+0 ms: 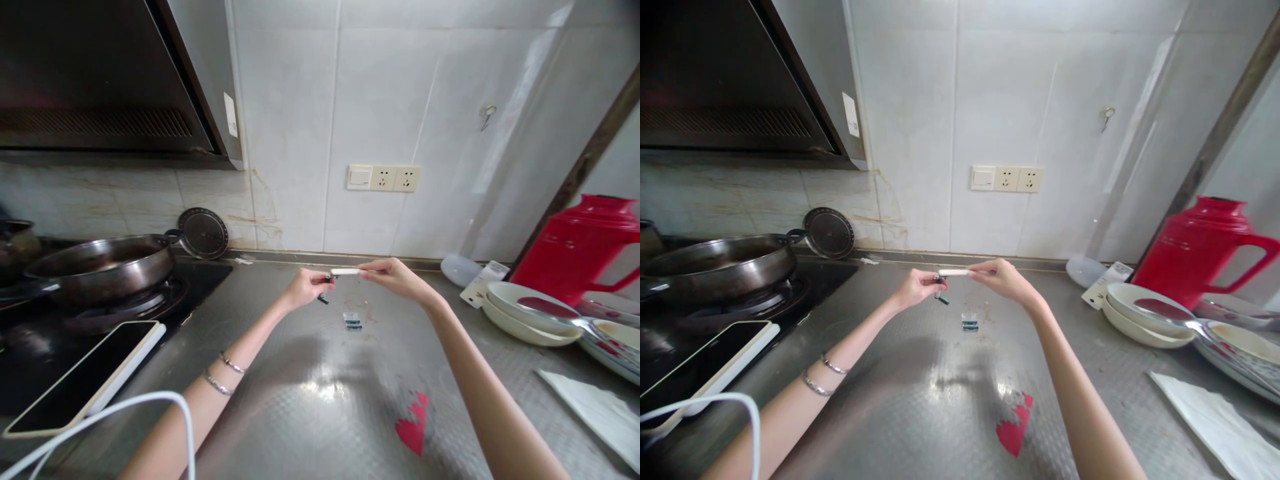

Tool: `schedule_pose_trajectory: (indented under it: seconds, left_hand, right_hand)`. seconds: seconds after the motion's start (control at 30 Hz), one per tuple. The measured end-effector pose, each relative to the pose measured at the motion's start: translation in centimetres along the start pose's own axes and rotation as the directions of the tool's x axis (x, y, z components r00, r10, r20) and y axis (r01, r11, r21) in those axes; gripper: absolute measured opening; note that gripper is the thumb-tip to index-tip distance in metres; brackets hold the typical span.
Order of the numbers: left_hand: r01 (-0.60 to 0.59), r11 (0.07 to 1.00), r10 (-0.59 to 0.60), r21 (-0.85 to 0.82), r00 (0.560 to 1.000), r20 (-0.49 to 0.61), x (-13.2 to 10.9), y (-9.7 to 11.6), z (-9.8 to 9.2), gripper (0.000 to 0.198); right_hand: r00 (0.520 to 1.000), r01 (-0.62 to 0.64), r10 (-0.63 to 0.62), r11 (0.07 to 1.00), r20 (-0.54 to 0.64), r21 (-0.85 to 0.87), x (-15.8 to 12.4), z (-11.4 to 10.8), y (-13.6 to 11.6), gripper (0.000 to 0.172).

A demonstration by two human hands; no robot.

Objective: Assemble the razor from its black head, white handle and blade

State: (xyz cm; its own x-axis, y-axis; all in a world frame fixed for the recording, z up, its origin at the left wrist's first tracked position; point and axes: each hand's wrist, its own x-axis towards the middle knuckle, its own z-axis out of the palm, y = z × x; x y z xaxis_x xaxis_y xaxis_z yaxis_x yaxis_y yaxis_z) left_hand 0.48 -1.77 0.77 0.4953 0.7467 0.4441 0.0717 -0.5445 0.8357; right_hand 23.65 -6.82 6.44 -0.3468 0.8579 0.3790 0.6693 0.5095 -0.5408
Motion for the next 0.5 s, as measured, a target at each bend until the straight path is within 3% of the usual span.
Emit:
schedule_pose_trajectory:
  seconds: [0.07,0.23,0.37,0.5]
  left_hand:
    - [0.002,1.0,-0.003,-0.007,1.0,-0.011,0.0,0.2,0.0,0.014]
    - [-0.008,1.0,0.008,-0.004,1.0,0.009,0.0,-0.1,0.1,0.015]
    - [-0.004,1.0,0.004,-0.001,1.0,0.004,0.0,-0.5,0.1,0.015]
    - [-0.008,1.0,0.008,0.015,1.0,0.017,0.0,-0.4,0.1,0.015]
  right_hand:
    - [0.997,-0.035,0.032,0.999,-0.069,-0.039,0.0,0.0,0.1,0.035]
    - [0.999,0.04,-0.04,0.999,0.018,-0.006,-0.1,0.3,-1.0,0.033]
    - [0.993,-0.01,-0.006,0.991,-0.12,-0.135,-0.3,0.3,-1.8,0.028]
    - [0.997,0.061,-0.064,0.994,-0.033,-0.094,-0.4,0.2,-2.3,0.031]
